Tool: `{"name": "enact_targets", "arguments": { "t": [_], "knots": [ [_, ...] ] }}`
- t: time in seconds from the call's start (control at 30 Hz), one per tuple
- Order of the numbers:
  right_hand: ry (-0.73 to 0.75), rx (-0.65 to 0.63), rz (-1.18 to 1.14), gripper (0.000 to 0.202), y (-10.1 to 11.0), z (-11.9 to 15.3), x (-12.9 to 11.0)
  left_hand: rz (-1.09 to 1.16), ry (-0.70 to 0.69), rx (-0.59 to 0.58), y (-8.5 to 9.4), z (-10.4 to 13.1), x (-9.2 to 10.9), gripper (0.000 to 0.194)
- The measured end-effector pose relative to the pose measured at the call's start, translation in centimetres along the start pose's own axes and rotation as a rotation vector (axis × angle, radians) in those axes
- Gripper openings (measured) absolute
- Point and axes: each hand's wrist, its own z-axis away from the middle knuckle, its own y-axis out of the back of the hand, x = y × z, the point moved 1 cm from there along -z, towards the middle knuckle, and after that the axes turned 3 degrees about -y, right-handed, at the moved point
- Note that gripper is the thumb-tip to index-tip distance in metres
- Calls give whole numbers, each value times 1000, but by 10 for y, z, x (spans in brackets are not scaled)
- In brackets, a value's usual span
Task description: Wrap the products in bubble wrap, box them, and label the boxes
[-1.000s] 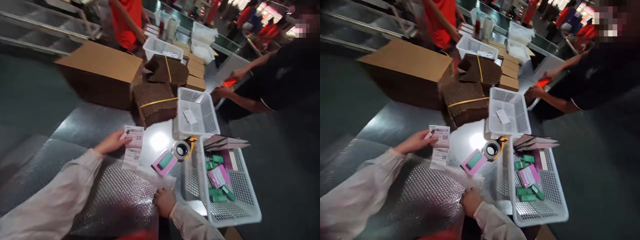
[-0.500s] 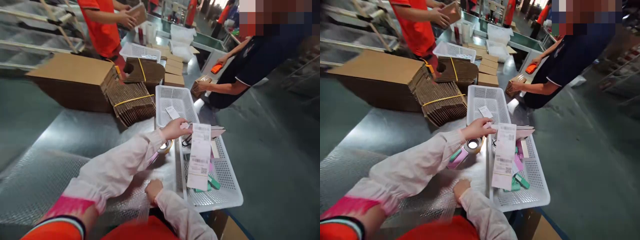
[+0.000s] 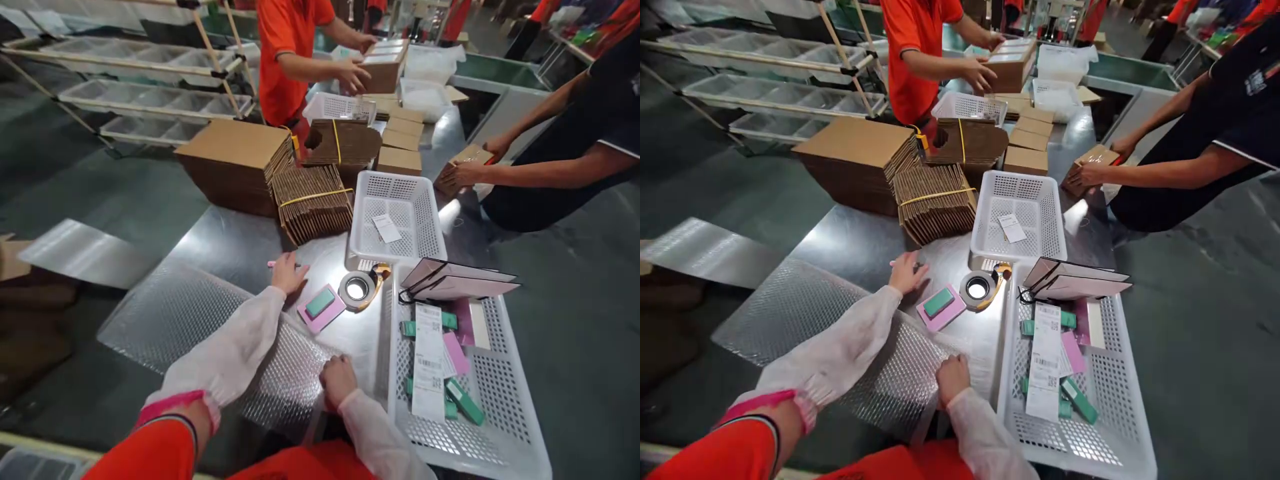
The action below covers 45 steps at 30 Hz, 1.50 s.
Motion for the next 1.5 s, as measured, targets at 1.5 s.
{"name": "enact_targets", "arguments": {
  "t": [1.5],
  "knots": [
    [178,-8,173,31,28,17,4,59,218,199,1,197,68,65]
  ]
}}
